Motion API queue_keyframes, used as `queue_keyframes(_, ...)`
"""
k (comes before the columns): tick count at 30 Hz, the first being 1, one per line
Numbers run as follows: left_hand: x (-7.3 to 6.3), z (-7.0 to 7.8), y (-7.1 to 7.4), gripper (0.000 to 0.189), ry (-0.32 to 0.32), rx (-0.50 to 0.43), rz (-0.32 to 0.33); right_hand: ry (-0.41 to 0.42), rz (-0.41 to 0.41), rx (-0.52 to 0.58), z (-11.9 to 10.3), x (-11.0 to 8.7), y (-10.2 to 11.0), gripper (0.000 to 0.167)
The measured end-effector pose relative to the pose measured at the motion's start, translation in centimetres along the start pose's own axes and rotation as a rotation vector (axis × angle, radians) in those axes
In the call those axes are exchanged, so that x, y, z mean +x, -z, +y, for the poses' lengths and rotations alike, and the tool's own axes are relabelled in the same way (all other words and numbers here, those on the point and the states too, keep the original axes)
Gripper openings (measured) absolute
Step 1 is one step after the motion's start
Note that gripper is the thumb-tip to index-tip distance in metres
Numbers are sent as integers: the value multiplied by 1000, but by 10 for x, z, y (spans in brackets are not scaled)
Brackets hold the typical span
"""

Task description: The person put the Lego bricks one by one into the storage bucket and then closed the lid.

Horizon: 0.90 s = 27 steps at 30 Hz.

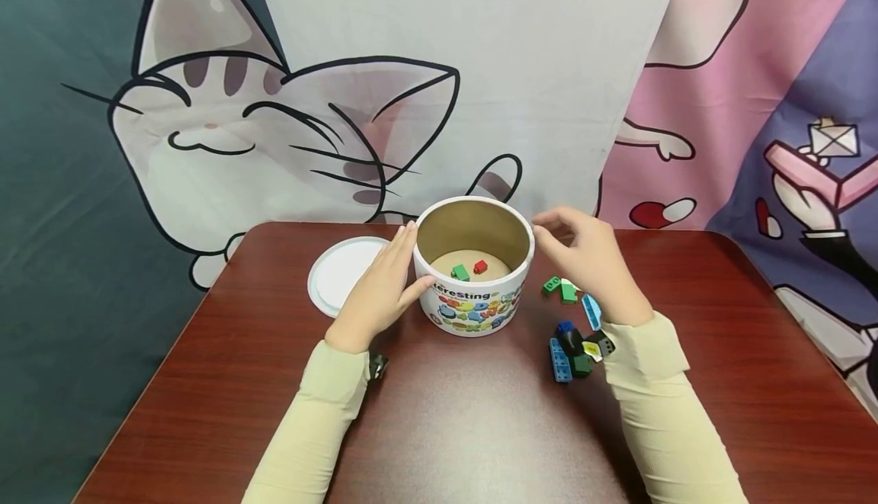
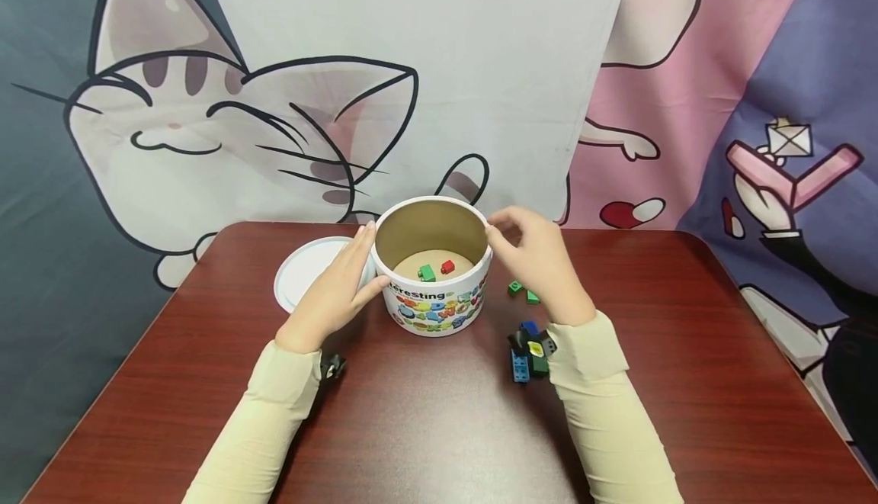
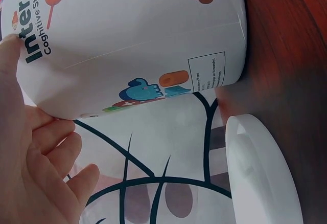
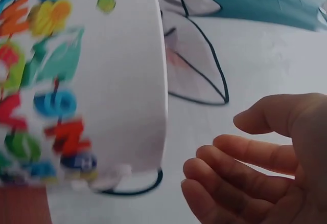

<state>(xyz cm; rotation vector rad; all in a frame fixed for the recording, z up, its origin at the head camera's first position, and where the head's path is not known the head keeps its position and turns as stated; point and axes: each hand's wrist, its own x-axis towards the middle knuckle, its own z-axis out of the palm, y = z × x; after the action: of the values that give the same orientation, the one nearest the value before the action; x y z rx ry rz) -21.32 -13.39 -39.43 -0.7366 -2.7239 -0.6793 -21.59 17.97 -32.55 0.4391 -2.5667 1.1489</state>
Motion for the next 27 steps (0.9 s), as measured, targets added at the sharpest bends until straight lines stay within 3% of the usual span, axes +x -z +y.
queue_keyframes(4, 0, 0, 0, 84, 6, -2, -4, -42, -13, -37, 18, -11, 11, 25)
queue_keyframes(14, 1, 0, 0, 84, 8, -7, -6, -131, -136, -185, 71, -28, 34, 32)
queue_keyframes(27, 1, 0, -1, 84, 8, -2, -3, -279, -274, -290, 117, -32, 41, 31)
